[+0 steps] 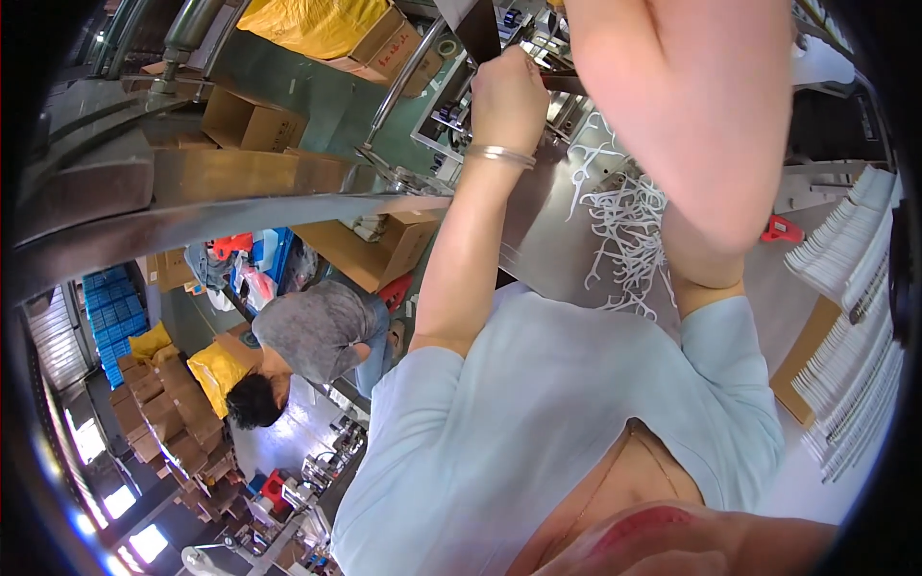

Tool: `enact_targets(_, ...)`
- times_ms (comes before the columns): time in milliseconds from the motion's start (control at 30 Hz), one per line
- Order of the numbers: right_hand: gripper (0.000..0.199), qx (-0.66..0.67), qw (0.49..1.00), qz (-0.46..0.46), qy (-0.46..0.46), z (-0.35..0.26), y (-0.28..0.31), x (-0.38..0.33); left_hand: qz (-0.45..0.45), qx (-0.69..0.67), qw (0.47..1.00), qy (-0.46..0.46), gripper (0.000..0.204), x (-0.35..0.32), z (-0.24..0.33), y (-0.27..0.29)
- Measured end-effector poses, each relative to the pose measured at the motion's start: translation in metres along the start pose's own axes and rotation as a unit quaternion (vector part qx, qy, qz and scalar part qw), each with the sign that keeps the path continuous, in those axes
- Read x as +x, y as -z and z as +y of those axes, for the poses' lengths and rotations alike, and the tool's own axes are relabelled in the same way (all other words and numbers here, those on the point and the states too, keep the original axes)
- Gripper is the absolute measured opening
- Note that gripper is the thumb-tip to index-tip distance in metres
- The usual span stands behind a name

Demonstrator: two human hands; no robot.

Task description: Operating machinery and packaging small components in a factory setting.

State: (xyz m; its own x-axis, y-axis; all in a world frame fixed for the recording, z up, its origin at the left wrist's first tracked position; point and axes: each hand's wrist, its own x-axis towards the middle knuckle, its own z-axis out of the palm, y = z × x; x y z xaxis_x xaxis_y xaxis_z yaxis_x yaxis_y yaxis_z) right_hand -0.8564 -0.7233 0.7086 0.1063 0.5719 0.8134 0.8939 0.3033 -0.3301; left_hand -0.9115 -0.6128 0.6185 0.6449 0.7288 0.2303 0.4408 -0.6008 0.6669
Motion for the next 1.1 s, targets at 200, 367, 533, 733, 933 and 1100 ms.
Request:
enact_targets(200,0.038,0.015,0.998,0.061,0.023,-0.032,0.02,-0.013,-0.014,-0.106,0.987,-0.117,0.008,-0.051,0.026,0.011)
enact_targets(367,0.039,-0.003,0.992,0.124,0.035,-0.031,0.019,-0.002,-0.191,-0.219,0.936,-0.199,0.019,-0.111,0.044,0.01)
enact_targets(533,0.041,0.002,0.986,0.163,0.038,-0.04,0.035,-0.021,-0.276,-0.196,0.93,-0.146,0.027,-0.129,-0.012,-0.022)
enact_targets(733,0.043,0.018,0.981,0.191,0.038,-0.055,0.073,-0.071,-0.231,-0.165,0.944,-0.164,0.026,-0.129,-0.003,-0.024)
enact_targets(933,0.045,0.022,0.971,0.235,0.04,-0.055,0.041,-0.048,-0.352,-0.322,0.867,-0.143,0.015,-0.129,0.028,-0.022)
enact_targets(1100,0.047,0.039,0.958,0.282,0.029,-0.048,0.051,-0.071,-0.225,-0.257,0.931,-0.126,0.007,-0.111,0.003,-0.015)
